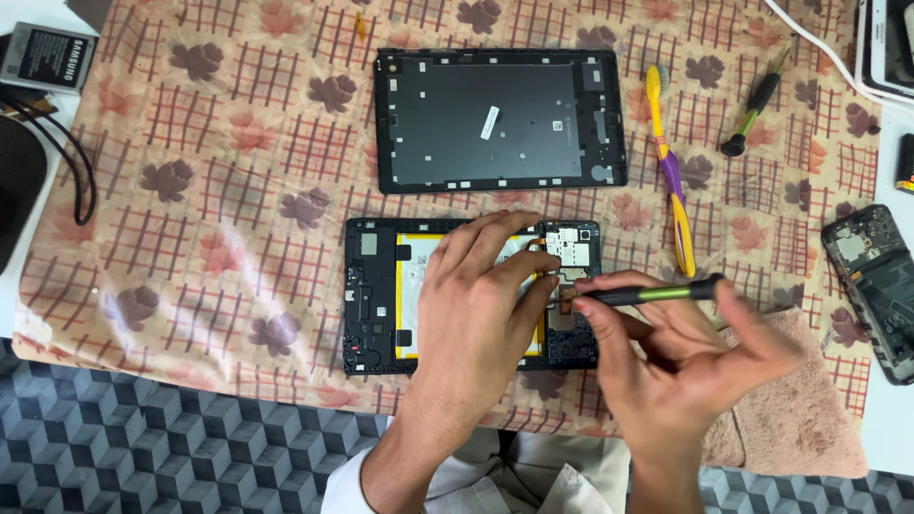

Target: The person uses a screwdriver to remove screws from a metal bracket on the motherboard of a disassembled tablet. They then lift the bracket and set it aside on the table.

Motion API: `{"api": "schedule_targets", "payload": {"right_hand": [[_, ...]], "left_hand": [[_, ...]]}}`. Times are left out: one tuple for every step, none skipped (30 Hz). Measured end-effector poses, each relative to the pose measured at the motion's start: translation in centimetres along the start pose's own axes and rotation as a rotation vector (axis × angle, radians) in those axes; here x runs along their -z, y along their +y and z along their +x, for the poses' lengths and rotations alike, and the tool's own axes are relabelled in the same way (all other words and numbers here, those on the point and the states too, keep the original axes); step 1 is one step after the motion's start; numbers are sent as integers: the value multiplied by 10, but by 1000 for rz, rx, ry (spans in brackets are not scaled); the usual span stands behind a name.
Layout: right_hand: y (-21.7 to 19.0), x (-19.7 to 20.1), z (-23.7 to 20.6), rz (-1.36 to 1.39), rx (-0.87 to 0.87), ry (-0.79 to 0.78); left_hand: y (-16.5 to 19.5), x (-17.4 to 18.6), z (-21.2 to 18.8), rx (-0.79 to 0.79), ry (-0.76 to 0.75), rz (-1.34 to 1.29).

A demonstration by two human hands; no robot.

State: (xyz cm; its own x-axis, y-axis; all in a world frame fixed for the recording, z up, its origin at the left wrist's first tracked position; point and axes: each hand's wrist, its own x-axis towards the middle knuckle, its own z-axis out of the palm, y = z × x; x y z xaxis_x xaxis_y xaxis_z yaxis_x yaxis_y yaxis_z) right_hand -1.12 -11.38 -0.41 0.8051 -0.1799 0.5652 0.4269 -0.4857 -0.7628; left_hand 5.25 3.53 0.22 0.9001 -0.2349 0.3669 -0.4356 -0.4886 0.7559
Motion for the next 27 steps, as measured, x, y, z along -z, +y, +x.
{"api": "schedule_targets", "payload": {"right_hand": [[-1, 0, 0, 15, 47, -28], [-1, -1, 0, -14, 74, -70], [-2, -2, 0, -42, 103, -111], [-2, -3, 0, -68, 131, -153], [-4, -3, 0, -102, 93, -159], [-6, -3, 2, -135, 56, -166], [-6, -3, 4, -168, 21, -172], [-7, -4, 8, -121, 33, -183], [-6, -2, 13, -73, 44, -194], [-5, -1, 18, -24, 57, -203], [-4, 3, 24, 37, 50, -256], [-5, 8, 29, 99, 43, -311], [-5, 10, 31, 160, 34, -367], [-5, 11, 30, 100, 47, -336], [-7, 11, 28, 39, 57, -306], [-8, 11, 26, -21, 64, -276], [-9, 12, 24, -57, 42, -250], [-10, 12, 22, -90, 23, -222], [-10, 12, 22, -124, 7, -190], [-10, 11, 22, -125, 41, -219], [-10, 10, 24, -125, 75, -249], [-10, 9, 26, -125, 106, -279], [-12, 8, 27, -85, 78, -298], [-16, 7, 27, -44, 50, -317], [-19, 6, 27, -1, 23, -337], [-21, 2, 26, -39, 34, -297], [-23, -2, 25, -79, 43, -259]], "left_hand": [[0, 0, 0, -2, -4, -5], [0, 1, -1, -5, -8, -10], [-1, 2, -1, -9, -12, -15], [0, 2, -2, -14, -9, -14], [0, 2, -2, -19, -6, -12], [0, 3, -2, -24, -1, -10], [0, 3, -1, -22, -3, -13], [0, 4, -1, -18, -4, -16], [1, 4, -1, -14, -7, -19], [1, 4, -1, -12, -7, -16], [2, 3, 0, -11, -6, -11], [2, 3, 0, -8, -5, -6], [2, 4, 0, -10, -3, -7], [2, 4, 0, -11, -3, -12], [2, 4, -1, -10, -4, -18], [3, 3, -1, -4, -3, -21], [3, 3, -1, 0, -4, -24], [2, 2, 0, 0, -3, -24], [2, 3, -1, 4, -3, -21], [3, 3, -1, 8, 0, -19], [3, 3, -1, 11, 3, -16], [3, 2, -1, 12, -1, -18], [3, 2, -1, 12, -4, -18], [2, 3, -1, 13, -8, -16], [2, 4, -1, 0, -13, -22], [1, 4, 0, -11, -13, -29], [2, 5, 0, -19, -15, -39]]}}
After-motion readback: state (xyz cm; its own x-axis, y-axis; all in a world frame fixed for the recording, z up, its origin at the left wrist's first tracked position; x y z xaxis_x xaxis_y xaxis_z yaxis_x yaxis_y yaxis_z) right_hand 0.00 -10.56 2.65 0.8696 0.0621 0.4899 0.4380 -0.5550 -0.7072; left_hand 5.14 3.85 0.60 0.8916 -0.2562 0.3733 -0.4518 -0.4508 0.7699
